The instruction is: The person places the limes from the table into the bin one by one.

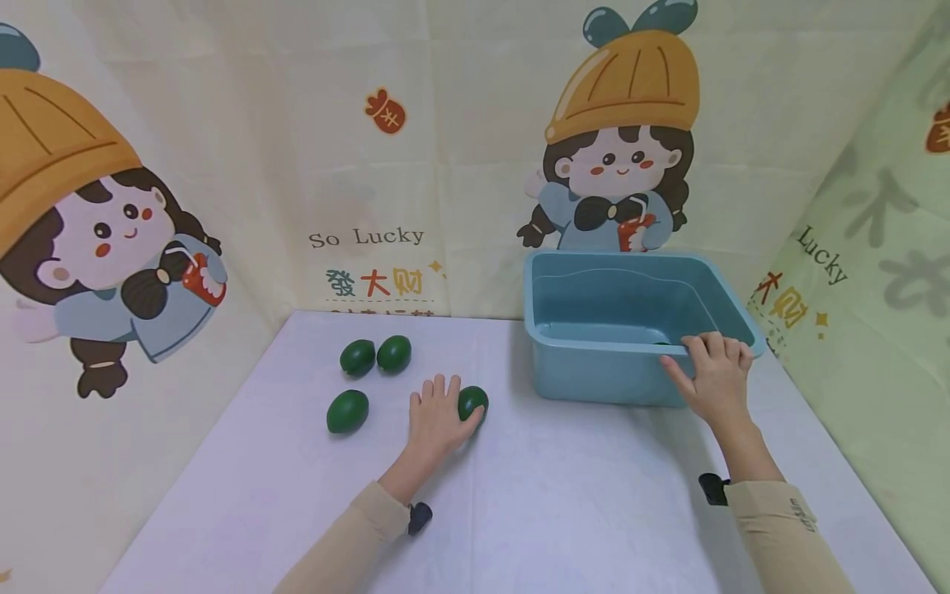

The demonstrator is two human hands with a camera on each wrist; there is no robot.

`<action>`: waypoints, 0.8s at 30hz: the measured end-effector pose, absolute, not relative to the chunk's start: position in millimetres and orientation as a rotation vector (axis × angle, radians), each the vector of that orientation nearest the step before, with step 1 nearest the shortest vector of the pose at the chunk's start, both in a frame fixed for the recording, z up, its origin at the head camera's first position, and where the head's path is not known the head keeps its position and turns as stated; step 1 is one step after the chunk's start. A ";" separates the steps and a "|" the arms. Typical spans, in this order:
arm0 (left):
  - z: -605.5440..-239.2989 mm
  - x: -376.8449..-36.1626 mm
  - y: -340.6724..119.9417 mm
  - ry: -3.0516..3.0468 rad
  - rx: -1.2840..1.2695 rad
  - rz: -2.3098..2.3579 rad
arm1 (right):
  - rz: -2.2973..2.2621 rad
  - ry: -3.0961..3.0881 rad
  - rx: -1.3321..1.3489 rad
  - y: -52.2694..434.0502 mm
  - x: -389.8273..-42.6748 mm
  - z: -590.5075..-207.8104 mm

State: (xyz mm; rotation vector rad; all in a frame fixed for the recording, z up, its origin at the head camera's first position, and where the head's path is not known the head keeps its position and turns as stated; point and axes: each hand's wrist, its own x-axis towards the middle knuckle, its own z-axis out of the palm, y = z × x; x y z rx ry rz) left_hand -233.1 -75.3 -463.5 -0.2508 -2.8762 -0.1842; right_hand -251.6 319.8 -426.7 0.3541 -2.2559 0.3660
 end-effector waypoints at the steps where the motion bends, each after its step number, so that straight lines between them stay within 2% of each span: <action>1: -464.0 -232.9 -75.5 -2.878 -0.251 -0.188 | 0.367 -2.251 0.357 319.7 -251.8 -426.8; 24: -463.0 -228.9 -81.2 -3.015 -0.235 -0.201 | 0.358 -2.246 0.357 318.3 -253.0 -425.4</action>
